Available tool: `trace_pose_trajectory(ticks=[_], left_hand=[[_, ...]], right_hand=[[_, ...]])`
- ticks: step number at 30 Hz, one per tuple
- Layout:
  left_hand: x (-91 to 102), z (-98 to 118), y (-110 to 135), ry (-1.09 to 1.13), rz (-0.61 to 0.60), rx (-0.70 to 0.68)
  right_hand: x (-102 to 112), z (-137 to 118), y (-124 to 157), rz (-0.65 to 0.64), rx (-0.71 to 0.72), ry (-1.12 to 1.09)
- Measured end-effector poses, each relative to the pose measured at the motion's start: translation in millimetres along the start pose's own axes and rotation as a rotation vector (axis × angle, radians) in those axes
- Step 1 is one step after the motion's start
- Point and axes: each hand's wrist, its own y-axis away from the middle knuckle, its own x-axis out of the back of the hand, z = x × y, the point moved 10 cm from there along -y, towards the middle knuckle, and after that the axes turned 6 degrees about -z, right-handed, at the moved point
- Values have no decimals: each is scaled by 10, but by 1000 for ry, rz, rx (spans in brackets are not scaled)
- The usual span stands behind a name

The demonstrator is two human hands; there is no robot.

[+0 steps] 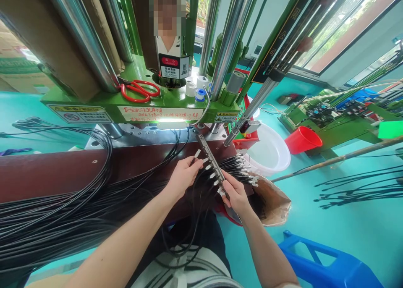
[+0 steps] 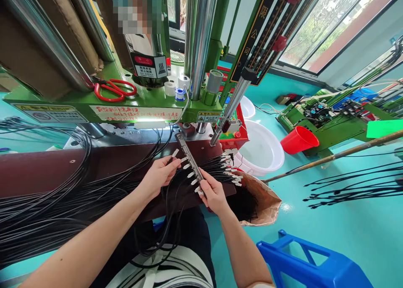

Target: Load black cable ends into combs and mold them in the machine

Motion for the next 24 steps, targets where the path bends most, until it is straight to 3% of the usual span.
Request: trace_pose_trajectory(ticks=[5,15,21,24], left_hand=[[14,20,-5,-15,3,-27],[87,117,-15,-245,68,-160],[224,251,-28,-328,77,-234],[255,240,-35,-381,45,-200]], right_hand=[[-3,-58,-1,1,2,22],[-63,-30,4,8,10,120],[-1,19,2,18,-9,56],[55,42,-3,19,-8,18]])
